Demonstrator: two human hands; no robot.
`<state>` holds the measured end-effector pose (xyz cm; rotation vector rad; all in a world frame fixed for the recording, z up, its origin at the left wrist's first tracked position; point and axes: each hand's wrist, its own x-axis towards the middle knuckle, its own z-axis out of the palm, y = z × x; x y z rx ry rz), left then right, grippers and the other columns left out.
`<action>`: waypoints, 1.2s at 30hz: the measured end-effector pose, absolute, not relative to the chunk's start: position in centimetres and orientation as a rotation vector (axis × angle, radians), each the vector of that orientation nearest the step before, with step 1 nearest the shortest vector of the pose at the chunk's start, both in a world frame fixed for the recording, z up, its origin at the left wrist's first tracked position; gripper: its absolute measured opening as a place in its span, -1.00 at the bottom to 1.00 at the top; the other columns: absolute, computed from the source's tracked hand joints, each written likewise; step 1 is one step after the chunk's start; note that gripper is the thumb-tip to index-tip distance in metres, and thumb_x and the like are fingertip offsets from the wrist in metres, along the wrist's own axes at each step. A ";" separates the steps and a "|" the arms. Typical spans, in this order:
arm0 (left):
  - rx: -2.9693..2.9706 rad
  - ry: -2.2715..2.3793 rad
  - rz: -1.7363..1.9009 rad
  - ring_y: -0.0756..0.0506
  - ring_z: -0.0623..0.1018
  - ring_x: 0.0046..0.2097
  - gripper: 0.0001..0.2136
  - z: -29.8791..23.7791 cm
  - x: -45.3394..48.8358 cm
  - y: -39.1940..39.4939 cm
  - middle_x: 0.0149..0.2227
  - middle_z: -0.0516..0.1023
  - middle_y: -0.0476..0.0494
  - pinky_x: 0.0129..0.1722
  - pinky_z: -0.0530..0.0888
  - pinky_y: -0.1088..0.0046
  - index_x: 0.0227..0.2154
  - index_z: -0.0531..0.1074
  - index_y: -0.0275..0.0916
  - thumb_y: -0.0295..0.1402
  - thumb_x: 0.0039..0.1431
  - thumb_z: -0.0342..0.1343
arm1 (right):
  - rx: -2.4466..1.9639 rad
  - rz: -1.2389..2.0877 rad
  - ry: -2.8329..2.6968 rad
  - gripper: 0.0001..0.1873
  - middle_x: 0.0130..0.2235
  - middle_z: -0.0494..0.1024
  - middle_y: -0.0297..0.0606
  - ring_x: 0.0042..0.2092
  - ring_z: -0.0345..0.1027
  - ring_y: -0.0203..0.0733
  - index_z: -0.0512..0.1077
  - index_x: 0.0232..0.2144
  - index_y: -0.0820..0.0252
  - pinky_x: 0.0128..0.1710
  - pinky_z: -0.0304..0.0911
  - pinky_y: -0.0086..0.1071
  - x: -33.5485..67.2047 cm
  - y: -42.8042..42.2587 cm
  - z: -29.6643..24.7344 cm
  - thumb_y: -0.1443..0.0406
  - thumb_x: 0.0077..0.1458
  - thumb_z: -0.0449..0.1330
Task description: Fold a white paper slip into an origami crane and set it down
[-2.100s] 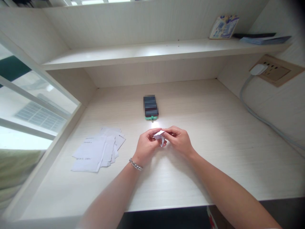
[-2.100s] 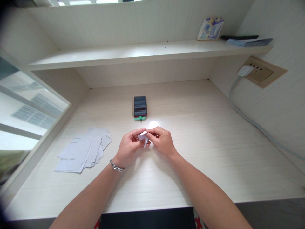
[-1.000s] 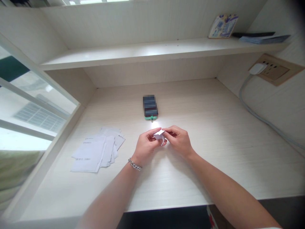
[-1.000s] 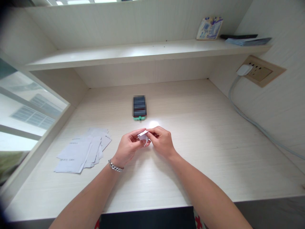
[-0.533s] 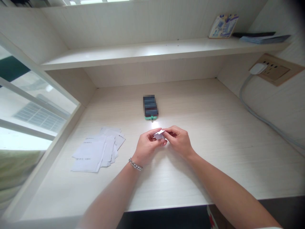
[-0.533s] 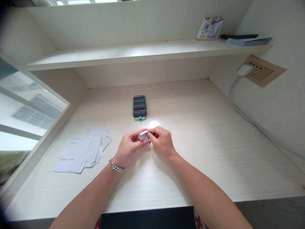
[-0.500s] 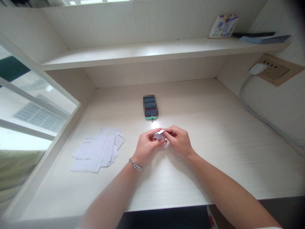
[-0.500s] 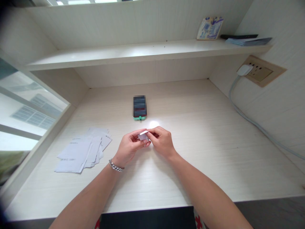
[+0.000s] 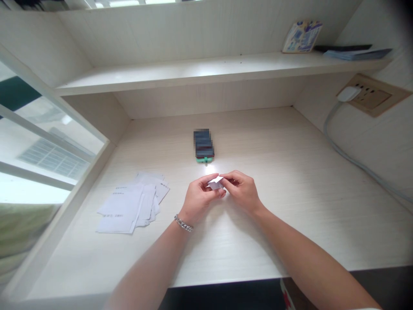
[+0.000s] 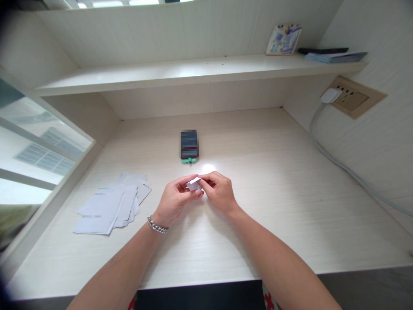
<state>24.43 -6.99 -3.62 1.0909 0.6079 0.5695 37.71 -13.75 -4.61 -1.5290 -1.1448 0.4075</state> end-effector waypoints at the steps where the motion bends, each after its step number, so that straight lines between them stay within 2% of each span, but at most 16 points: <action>1: 1.092 0.606 0.569 -0.07 0.51 -0.28 -0.47 -3.6 24.4 -7.0 -0.27 0.52 -0.21 -0.16 0.48 0.24 -0.03 0.38 -0.35 -0.45 -0.16 0.30 | -1.526 0.410 -1.143 -0.85 -0.39 0.50 -0.28 -0.38 0.38 -0.28 0.53 -0.33 0.17 -0.39 0.26 -0.44 37.7 -13.7 -4.6 0.31 0.04 0.17; 12: 1.109 0.618 0.559 -0.08 0.51 -0.25 -0.44 -3.5 24.4 -6.9 -0.26 0.53 -0.23 -0.16 0.48 0.23 -0.02 0.36 -0.37 -0.44 -0.18 0.30 | -1.514 0.402 -1.147 -0.85 -0.39 0.50 -0.28 -0.37 0.38 -0.28 0.53 -0.33 0.15 -0.40 0.26 -0.43 37.6 -13.7 -4.6 0.32 0.03 0.17; 18: 1.137 0.612 0.533 -0.11 0.52 -0.21 -0.42 -3.5 24.2 -6.7 -0.19 0.52 -0.27 -0.14 0.46 0.27 -0.01 0.36 -0.36 -0.48 -0.20 0.31 | -1.513 0.407 -1.128 -0.86 -0.40 0.50 -0.28 -0.38 0.40 -0.26 0.53 -0.35 0.15 -0.41 0.27 -0.43 37.6 -13.7 -4.5 0.31 0.03 0.17; 24: 1.107 0.572 0.476 -0.15 0.52 -0.17 -0.32 -2.7 24.0 -6.9 -0.11 0.48 -0.29 -0.16 0.46 0.29 0.05 0.29 -0.30 -0.54 -0.24 0.31 | -1.491 0.542 -1.039 -0.84 -0.38 0.50 -0.28 -0.51 0.40 -0.31 0.52 -0.36 0.18 -0.45 0.30 -0.41 37.7 -13.7 -4.4 0.26 0.04 0.16; 29: 1.096 0.614 0.514 -0.11 0.53 -0.23 -0.55 -2.7 24.2 -6.9 -0.20 0.52 -0.27 -0.15 0.46 0.25 -0.06 0.38 -0.34 -0.40 -0.08 0.24 | -1.477 0.644 -1.013 -0.83 -0.40 0.55 -0.23 -0.42 0.45 -0.21 0.53 -0.37 0.21 -0.41 0.33 -0.38 37.8 -13.7 -4.2 0.26 0.00 0.18; 32: 1.124 0.687 0.548 -0.06 0.53 -0.35 -0.65 -2.9 24.4 -6.7 -0.31 0.53 -0.23 -0.23 0.49 0.28 -0.17 0.44 -0.37 -0.37 -0.08 0.24 | -1.413 0.842 -1.039 -0.79 -0.38 0.57 -0.22 -0.43 0.47 -0.18 0.52 -0.31 0.22 -0.38 0.37 -0.32 38.1 -13.6 -4.2 0.25 -0.02 0.20; 36: 1.165 0.765 0.573 -0.07 0.53 -0.39 -0.68 -3.2 24.5 -6.3 -0.37 0.54 -0.22 -0.33 0.49 0.32 -0.23 0.45 -0.36 -0.34 -0.08 0.23 | -1.438 0.885 -1.055 -0.75 -0.28 0.58 -0.17 -0.27 0.47 -0.10 0.53 -0.27 0.20 -0.25 0.36 -0.26 38.5 -13.4 -4.5 0.26 -0.06 0.23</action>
